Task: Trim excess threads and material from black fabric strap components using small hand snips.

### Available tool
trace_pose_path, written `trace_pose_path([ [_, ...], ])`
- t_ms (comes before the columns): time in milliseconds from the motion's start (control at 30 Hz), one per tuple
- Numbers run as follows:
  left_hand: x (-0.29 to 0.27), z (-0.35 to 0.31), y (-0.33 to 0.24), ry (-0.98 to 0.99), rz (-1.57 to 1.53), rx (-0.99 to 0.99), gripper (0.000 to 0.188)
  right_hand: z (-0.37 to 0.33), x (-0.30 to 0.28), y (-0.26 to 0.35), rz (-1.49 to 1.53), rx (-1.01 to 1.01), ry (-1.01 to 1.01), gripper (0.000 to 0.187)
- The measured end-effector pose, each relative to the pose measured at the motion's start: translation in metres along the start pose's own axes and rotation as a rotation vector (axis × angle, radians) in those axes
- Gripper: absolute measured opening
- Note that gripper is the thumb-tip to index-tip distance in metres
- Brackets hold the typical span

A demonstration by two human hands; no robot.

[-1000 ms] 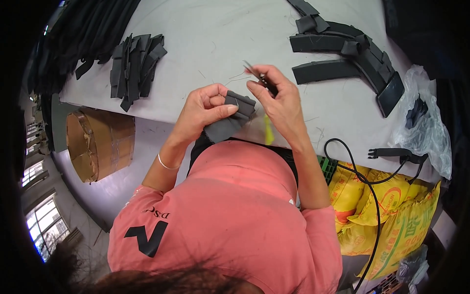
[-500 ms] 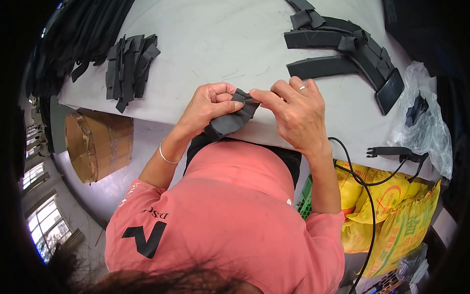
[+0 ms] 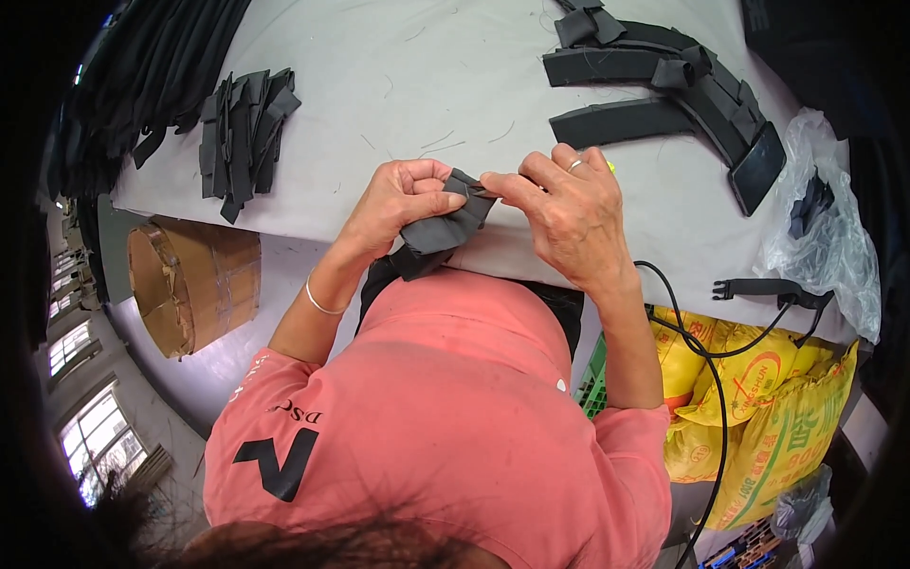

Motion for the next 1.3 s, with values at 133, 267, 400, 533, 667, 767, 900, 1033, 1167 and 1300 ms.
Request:
trace_pose_path([
  [133, -0.001, 0.0, 0.001, 0.006, -0.024, -0.012, 0.017, 0.0, 0.001, 0.001, 0.038, 0.01, -0.01, 0.016],
  [267, 0.001, 0.0, -0.001, -0.005, -0.04, -0.022, 0.018, -0.001, 0.004, 0.0, 0.051, 0.013, 0.012, 0.018],
  [400, 0.0, 0.0, 0.0, 0.007, -0.026, -0.018, 0.018, -0.001, 0.007, 0.002, 0.034, 0.002, 0.006, 0.021],
  [533, -0.002, 0.003, 0.0, 0.016, -0.013, -0.014, 0.018, 0.0, 0.01, 0.001, 0.028, 0.011, -0.013, 0.022],
  [667, -0.004, 0.003, 0.003, 0.005, 0.009, -0.026, 0.017, 0.0, 0.01, 0.004, 0.052, 0.034, -0.038, 0.022],
  [767, -0.004, 0.003, 0.005, 0.023, 0.01, -0.021, 0.017, -0.001, 0.011, 0.005, 0.062, 0.045, -0.047, 0.021],
  [900, -0.003, 0.003, 0.006, 0.024, -0.006, -0.022, 0.016, -0.003, 0.014, 0.005, 0.035, 0.036, -0.066, 0.022],
  [1033, -0.003, 0.002, 0.003, 0.004, 0.007, -0.008, 0.02, -0.004, 0.016, 0.006, -0.02, 0.023, -0.098, 0.025],
  [1167, -0.001, 0.002, 0.005, 0.029, -0.021, 0.008, 0.02, -0.003, 0.015, 0.008, -0.032, 0.023, -0.119, 0.025],
  [1300, -0.001, 0.001, 0.002, 0.007, 0.062, 0.01, 0.017, -0.005, 0.016, 0.009, -0.047, 0.025, -0.124, 0.023],
])
Point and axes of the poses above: each hand's wrist, its own z-axis towards the middle knuckle, its own x-axis out of the palm, y = z × x, the point moved 3 cm from there along z, towards the middle knuckle, and after that the axes turned 8 degrees about -z, right-handed, at the moved point
